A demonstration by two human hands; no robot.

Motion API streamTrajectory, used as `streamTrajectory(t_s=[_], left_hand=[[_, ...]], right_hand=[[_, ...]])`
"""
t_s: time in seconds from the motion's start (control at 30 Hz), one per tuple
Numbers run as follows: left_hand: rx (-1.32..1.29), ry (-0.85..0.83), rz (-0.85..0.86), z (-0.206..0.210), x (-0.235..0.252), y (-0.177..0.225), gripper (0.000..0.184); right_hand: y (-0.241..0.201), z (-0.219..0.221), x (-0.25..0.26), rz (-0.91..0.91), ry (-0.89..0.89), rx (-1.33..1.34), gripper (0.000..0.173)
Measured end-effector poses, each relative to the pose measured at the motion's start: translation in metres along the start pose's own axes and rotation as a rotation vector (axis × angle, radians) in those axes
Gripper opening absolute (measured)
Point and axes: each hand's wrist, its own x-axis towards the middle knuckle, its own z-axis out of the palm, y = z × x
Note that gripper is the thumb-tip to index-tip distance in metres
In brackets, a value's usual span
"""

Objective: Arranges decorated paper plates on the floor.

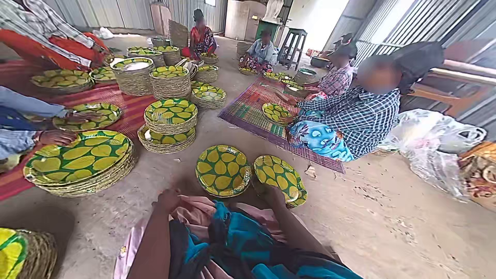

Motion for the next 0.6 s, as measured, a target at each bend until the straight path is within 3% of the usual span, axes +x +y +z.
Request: streamTrajectory(t_s=[0.07,0.13,0.23,0.3,0.4,0.5,0.57,0.6], left_hand=[[0.047,-0.03,-0.061,0.008,0.011,0.007,0.061],[-0.057,0.055,0.011,0.008,0.018,0.02,0.071],[-0.154,0.195,0.158,0.024,0.021,0.042,0.08],[-0.03,0.142,0.206,0.034,0.014,0.054,0.082],[0.185,-0.044,0.294,0.049,0.014,0.063,0.075],[0.38,-0.185,0.278,0.066,0.03,0.063,0.074],[0.422,-0.17,0.245,0.074,0.033,0.063,0.078],[0.419,-0.145,0.235,0.076,0.034,0.064,0.077]], right_hand=[[0.001,0.003,0.0,-0.194,0.158,0.122,0.049],[-0.003,0.005,0.001,-0.37,0.235,0.235,0.042],[-0.01,0.011,0.006,-0.549,0.188,0.219,0.026],[-0.015,0.016,0.011,-0.603,0.086,0.206,0.024],[-0.018,0.016,0.012,-0.436,-0.057,0.105,0.037],[-0.019,0.015,0.017,-0.067,-0.226,-0.043,0.078],[-0.017,0.018,0.018,0.081,-0.321,-0.129,0.095],[-0.015,0.019,0.019,0.118,-0.356,-0.154,0.096]])
